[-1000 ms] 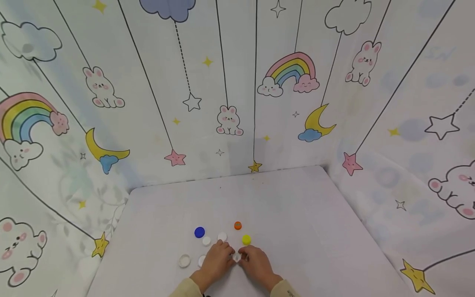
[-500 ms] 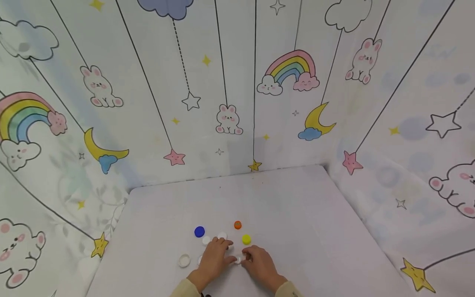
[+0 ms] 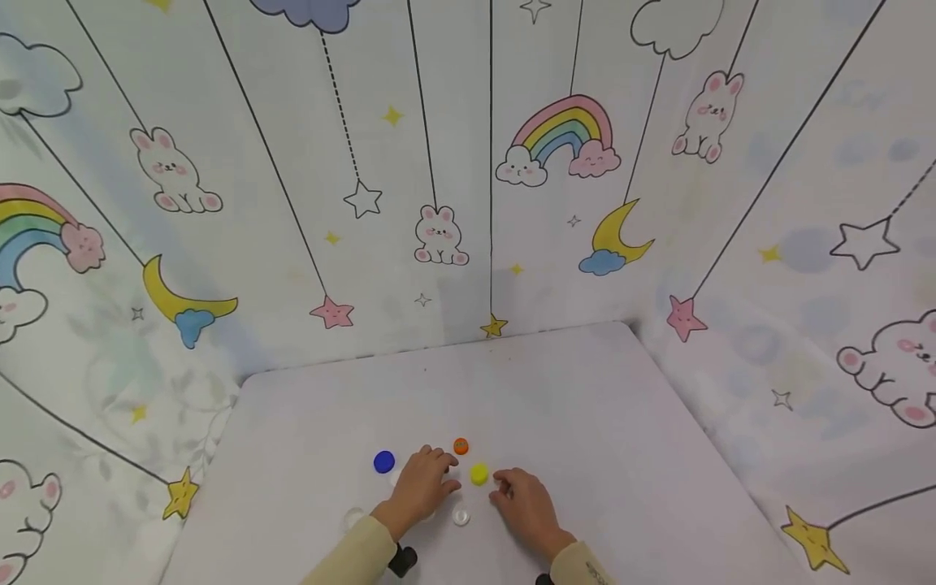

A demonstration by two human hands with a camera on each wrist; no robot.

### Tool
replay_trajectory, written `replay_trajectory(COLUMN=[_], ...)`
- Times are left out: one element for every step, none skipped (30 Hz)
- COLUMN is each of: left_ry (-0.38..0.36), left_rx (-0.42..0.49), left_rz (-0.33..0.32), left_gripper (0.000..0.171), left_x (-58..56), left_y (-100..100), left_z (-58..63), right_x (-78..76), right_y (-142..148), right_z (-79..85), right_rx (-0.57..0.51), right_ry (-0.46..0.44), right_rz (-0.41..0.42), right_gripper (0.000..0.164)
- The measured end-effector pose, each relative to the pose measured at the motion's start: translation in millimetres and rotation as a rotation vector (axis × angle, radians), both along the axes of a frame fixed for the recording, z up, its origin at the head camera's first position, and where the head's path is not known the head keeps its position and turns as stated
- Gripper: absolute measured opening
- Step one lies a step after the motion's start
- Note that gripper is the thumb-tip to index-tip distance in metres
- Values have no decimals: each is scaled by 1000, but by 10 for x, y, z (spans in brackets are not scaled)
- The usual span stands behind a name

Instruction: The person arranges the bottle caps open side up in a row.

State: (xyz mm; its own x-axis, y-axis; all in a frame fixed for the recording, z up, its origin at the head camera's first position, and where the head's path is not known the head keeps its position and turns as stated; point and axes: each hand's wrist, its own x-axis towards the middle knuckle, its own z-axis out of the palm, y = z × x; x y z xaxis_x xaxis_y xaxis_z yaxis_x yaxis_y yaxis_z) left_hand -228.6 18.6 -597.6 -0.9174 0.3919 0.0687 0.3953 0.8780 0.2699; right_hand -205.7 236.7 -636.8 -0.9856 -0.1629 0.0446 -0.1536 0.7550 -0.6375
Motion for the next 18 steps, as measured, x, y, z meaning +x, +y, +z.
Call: replay_trajectory(left_ry=[-9, -13, -17, -19, -20, -17, -14, -9, -8, -6, -9, -12, -14, -14, -14, -14, -9, -4], left_rx=[-4, -1, 2, 4, 6, 10, 14, 19, 23, 24, 25, 28, 30, 31, 37, 38, 43, 46], left_rz=[-2, -6, -9, -13, -18, -25, -32, -39, -43, -49, -53, -56, -58, -59, -60, -60, -62, -64], left_gripper=[34, 34, 34, 34, 34, 35, 35, 35, 35, 35, 36, 36, 36, 36, 37, 37, 37, 36], left_x=[-22, -40, -55, -70, -80, -88, -99, -108, -113, -119, -123, -129, -137, -145, -157, -174, -191, -212], left_y=[17, 33, 52, 61, 72, 82, 93, 100, 107, 111, 114, 115, 115, 112, 111, 110, 110, 111], left_z=[2, 0, -7, -19, -31, -46, -68, -87, -107, -123, -136, -152, -162, -162, -161, -159, -154, -147], right_x=[-23, -45, -64, -79, -93, -106, -116, -126, -135, -145, -158, -173, -190, -211, -236, -261, -288, -315], right_y=[10, 20, 32, 33, 35, 37, 39, 37, 34, 27, 17, 5, -10, -27, -43, -59, -75, -89], right_z=[3, 9, 11, 6, 5, -3, -12, -18, -27, -31, -36, -38, -36, -31, -26, -17, -7, 2], right_rx=[4, 2, 3, 3, 2, 3, 7, 8, 9, 9, 10, 10, 9, 6, 9, 11, 14, 17], right_ry=[-2, -8, -11, -18, -21, -24, -26, -30, -38, -46, -54, -61, -65, -67, -69, -64, -60, -60], right_rz=[3, 5, 9, 12, 15, 19, 23, 27, 30, 34, 40, 46, 54, 63, 69, 78, 84, 86], right_gripper=[28, 29, 29, 30, 31, 32, 34, 35, 36, 38, 39, 40, 40, 40, 40, 40, 39, 39])
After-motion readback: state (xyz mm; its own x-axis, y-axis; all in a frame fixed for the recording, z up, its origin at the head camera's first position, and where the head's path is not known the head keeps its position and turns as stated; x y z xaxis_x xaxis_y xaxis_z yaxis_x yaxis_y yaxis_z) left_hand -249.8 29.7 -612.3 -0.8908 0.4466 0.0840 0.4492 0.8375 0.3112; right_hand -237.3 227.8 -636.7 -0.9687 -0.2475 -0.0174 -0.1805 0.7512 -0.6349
